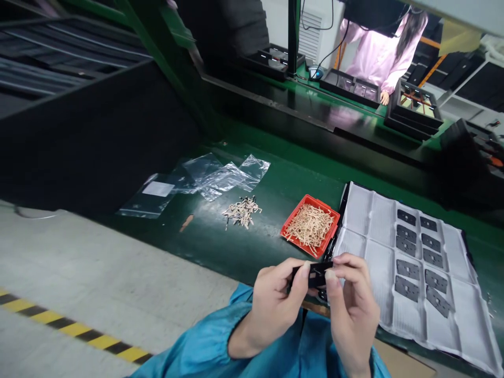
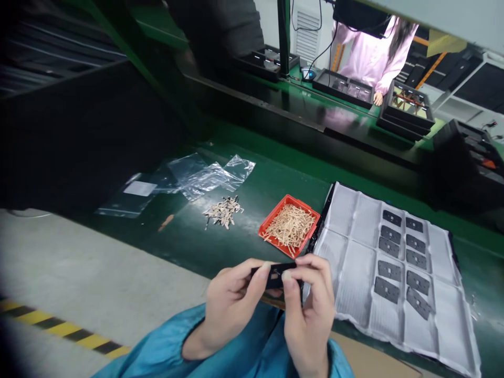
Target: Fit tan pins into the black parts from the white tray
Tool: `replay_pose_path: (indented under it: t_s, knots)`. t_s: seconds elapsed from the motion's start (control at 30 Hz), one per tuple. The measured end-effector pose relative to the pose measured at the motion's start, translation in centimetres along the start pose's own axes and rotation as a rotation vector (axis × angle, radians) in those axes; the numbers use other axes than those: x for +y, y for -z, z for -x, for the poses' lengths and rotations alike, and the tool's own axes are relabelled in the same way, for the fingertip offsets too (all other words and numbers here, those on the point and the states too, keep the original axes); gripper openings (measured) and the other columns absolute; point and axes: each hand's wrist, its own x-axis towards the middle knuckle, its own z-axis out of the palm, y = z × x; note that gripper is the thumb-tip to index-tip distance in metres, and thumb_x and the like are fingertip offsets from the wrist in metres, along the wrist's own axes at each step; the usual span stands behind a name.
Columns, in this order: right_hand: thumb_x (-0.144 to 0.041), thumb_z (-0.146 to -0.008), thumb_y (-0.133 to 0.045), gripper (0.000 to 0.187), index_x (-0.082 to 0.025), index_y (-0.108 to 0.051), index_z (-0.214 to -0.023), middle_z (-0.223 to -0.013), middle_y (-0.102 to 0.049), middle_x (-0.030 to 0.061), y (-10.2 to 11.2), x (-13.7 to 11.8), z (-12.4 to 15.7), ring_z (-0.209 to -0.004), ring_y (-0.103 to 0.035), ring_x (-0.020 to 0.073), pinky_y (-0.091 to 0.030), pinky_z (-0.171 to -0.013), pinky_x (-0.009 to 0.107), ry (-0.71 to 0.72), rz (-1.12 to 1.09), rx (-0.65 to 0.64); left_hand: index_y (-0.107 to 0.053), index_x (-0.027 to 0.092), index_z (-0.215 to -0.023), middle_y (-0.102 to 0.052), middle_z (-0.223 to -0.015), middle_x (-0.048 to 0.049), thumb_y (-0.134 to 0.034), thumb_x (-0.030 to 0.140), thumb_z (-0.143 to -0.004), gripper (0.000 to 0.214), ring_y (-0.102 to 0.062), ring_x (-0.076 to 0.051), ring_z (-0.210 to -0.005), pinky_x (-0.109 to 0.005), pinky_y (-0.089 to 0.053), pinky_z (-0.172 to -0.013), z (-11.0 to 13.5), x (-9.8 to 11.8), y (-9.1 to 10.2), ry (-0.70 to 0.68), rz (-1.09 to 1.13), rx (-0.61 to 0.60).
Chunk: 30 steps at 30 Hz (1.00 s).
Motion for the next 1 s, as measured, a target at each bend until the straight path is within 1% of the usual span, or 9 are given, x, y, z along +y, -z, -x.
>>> replay_pose_path:
  t_s: [0.2, 0.3, 0.4, 0.53, 0.63, 0.73, 0.87, 0.93, 1.0]
  knots:
    - [-0.022, -0.099, -0.065, 0.006, -0.026, -0.069, -0.101, -0.118, -0.063, 0.0077, -0.1, 0.5, 0.0, -0.115, -0.063, 0.0207, -0.053, -0.097, 0.037, 0.041, 0.107, 0.024, -0.080, 0.018, -0.098, -0.082, -0.072, -0.0009, -0.059, 0.022, -0.102, 0.022, -0.078, -0.014, -0.056, -0.015, -0.061, -0.056, 0.0, 0.0, 0.0, -0.101, -0.128, 0.060]
    - [-0.027, -0.099, -0.066, 0.007, -0.024, -0.067, -0.105, -0.124, -0.063, 0.0102, 0.0, 0.8, -0.4, -0.118, -0.063, 0.0224, -0.056, -0.091, 0.036, -0.015, 0.142, 0.021, -0.079, 0.020, -0.099, -0.084, -0.078, -0.0015, -0.061, 0.018, -0.099, 0.019, -0.079, -0.015, -0.059, -0.016, -0.061, -0.059, 0.0, -0.2, 0.0, -0.176, -0.224, 0.113]
    - [-0.030, -0.097, -0.069, 0.023, -0.025, -0.065, -0.119, -0.123, -0.066, 0.0085, -0.2, 1.0, -0.6, -0.103, -0.069, 0.0175, -0.060, -0.083, 0.030, -0.041, 0.082, -0.003, -0.079, 0.020, -0.100, -0.084, -0.078, -0.0008, -0.063, 0.013, -0.096, 0.018, -0.078, -0.014, -0.058, -0.017, -0.059, -0.060, -0.1, -0.2, 0.1, -0.268, -0.306, 0.161]
    - [-0.031, -0.092, -0.076, 0.032, -0.026, -0.066, -0.122, -0.101, -0.073, 0.0022, -1.1, 0.5, -0.6, -0.084, -0.073, 0.0134, -0.062, -0.075, 0.024, -0.110, -0.054, 0.051, -0.079, 0.021, -0.104, -0.086, -0.085, -0.0022, -0.063, 0.007, -0.092, 0.024, -0.078, -0.013, -0.060, -0.017, -0.060, -0.065, 0.0, 0.0, 0.1, -0.378, -0.306, 0.135]
    - [-0.034, -0.095, -0.073, 0.022, -0.024, -0.067, -0.113, -0.083, -0.072, -0.0013, -1.7, 0.1, -1.0, -0.068, -0.072, 0.0121, -0.060, -0.060, 0.021, -0.186, -0.168, 0.121, -0.080, 0.023, -0.103, -0.086, -0.086, -0.0016, -0.063, 0.009, -0.093, 0.025, -0.079, -0.013, -0.060, -0.017, -0.061, -0.065, 0.1, 0.1, 0.0, -0.367, -0.248, 0.090]
    - [-0.033, -0.099, -0.068, 0.018, -0.025, -0.066, -0.115, -0.082, -0.074, -0.0015, -1.5, 0.5, -1.1, -0.063, -0.072, 0.0120, -0.060, -0.056, 0.022, -0.207, -0.164, 0.167, -0.081, 0.021, -0.100, -0.085, -0.078, -0.0029, -0.059, 0.020, -0.101, 0.022, -0.078, -0.016, -0.056, -0.019, -0.062, -0.059, 0.1, -0.1, -0.1, -0.226, -0.137, 0.043]
    - [-0.011, -0.097, -0.065, 0.040, -0.030, -0.062, -0.131, -0.107, -0.076, 0.0014, -0.1, 1.9, -0.6, -0.097, -0.075, 0.0155, -0.064, -0.086, 0.032, 0.146, 0.023, 0.216, -0.079, 0.018, -0.092, -0.082, -0.068, -0.0033, -0.055, 0.041, -0.106, 0.036, -0.077, -0.019, -0.051, -0.022, -0.065, -0.052, -0.2, 0.0, -0.4, 0.045, 0.063, 0.013]
    - [-0.001, -0.093, -0.064, 0.057, -0.033, -0.057, -0.141, -0.115, -0.077, 0.0019, 0.6, 2.4, -0.4, -0.112, -0.071, 0.0174, -0.061, -0.095, 0.036, 0.371, 0.145, 0.115, -0.077, 0.018, -0.090, -0.081, -0.065, -0.0031, -0.056, 0.046, -0.105, 0.039, -0.077, -0.020, -0.050, -0.022, -0.065, -0.050, -0.3, 0.2, -0.6, 0.121, 0.135, -0.004]
    - [0.001, -0.092, -0.063, 0.068, -0.035, -0.052, -0.148, -0.116, -0.077, 0.0024, 1.2, 2.6, -0.5, -0.117, -0.068, 0.0180, -0.060, -0.096, 0.037, 0.476, 0.274, 0.019, -0.077, 0.017, -0.089, -0.080, -0.063, -0.0026, -0.057, 0.047, -0.105, 0.040, -0.075, -0.019, -0.046, -0.023, -0.064, -0.049, -0.3, 0.4, -0.6, 0.133, 0.150, -0.022]
